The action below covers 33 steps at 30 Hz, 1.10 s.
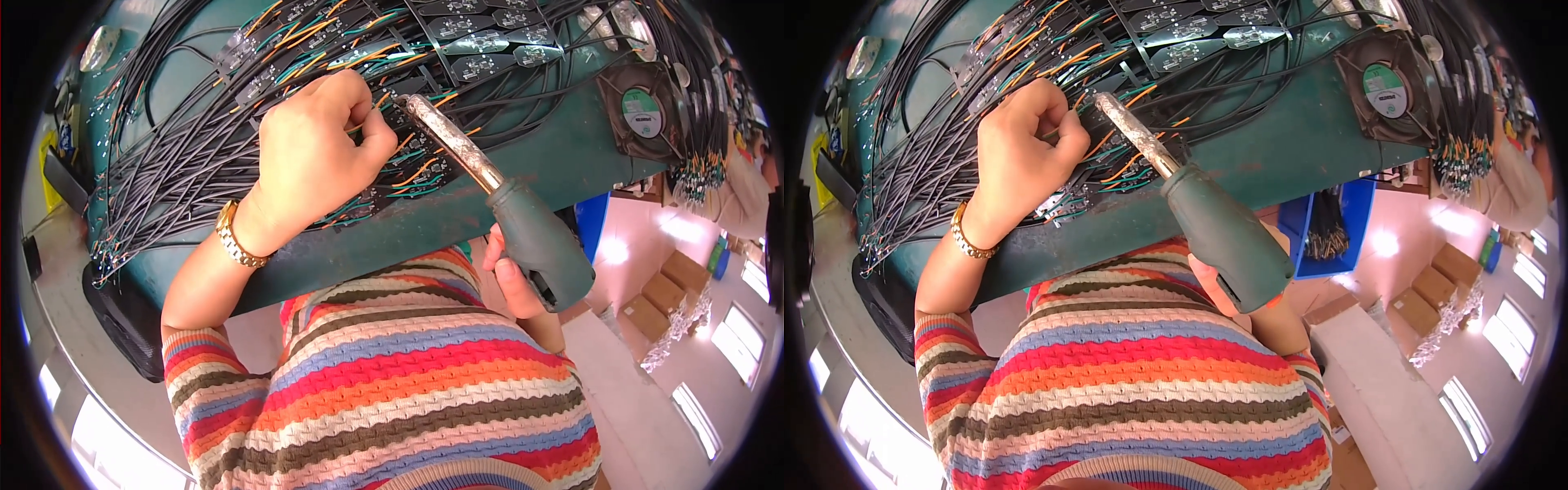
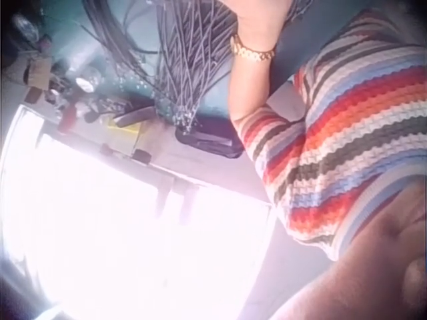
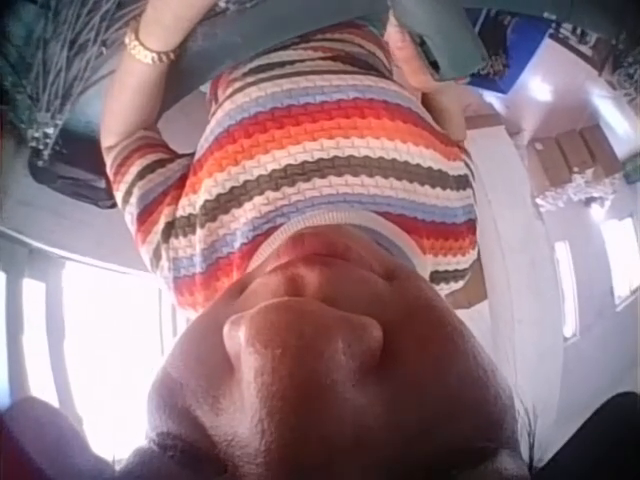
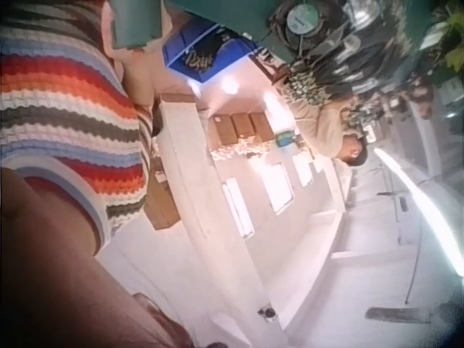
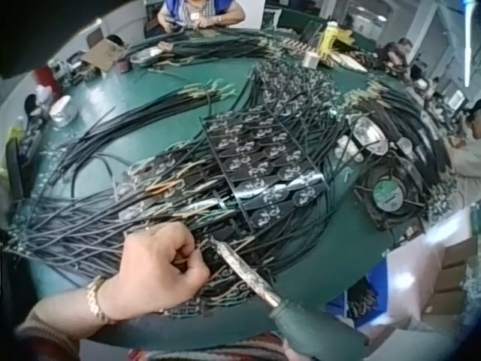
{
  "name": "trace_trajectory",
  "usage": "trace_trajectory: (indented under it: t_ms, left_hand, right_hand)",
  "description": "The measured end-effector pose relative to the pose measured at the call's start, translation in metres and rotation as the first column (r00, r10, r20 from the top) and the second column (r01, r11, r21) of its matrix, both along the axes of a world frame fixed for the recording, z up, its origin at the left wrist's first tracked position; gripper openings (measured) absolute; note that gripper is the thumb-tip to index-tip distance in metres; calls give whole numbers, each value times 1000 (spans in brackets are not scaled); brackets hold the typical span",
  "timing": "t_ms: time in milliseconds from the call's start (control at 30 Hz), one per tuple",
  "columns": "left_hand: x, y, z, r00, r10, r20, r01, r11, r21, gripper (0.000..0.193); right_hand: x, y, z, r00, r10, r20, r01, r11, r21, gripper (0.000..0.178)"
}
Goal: The person solders wires onto circuit boards using a soldering tool, positioning the wire connections by hand and applying heat with the tool across the circuit board array.
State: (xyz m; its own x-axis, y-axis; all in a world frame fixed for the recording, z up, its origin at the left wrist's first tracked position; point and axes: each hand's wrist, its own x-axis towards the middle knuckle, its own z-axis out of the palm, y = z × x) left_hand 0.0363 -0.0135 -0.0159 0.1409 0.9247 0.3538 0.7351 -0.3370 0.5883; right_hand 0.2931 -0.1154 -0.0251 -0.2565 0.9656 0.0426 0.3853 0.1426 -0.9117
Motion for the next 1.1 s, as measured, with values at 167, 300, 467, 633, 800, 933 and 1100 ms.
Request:
trace_trajectory:
  t_ms: [167, 300, 467, 633, 800, 933, 1100]
  left_hand:
    - [0, -2, 0, 1000, -5, -19, 5, 1000, -11, 12]
    - [0, -1, -3, 999, -28, -25, 28, 999, 20, 14]
    - [0, -2, -2, 999, -17, -29, 17, 1000, -3, 14]
    - [-1, -1, -3, 999, -26, -40, 27, 999, 28, 13]
    - [0, -1, -1, 999, -20, -38, 21, 1000, 13, 12]
    - [1, -2, -2, 999, -22, -30, 21, 999, -26, 12]
    - [-3, -3, -2, 997, -59, -40, 59, 998, -8, 11]
  right_hand:
    - [2, -1, 5, 974, 19, -227, -63, 980, -187, 34]
    - [3, -7, -3, 1000, 15, -7, -15, 1000, -3, 30]
    - [11, 10, 9, 975, 208, -84, -212, 977, -41, 23]
    - [12, 10, 10, 978, 164, -128, -174, 982, -76, 24]
    - [10, 9, 8, 977, 129, -168, -147, 984, -101, 25]
    - [9, 4, -4, 927, 46, -372, -79, 994, -74, 35]
    - [6, 7, -3, 919, 1, -394, -1, 1000, 2, 45]
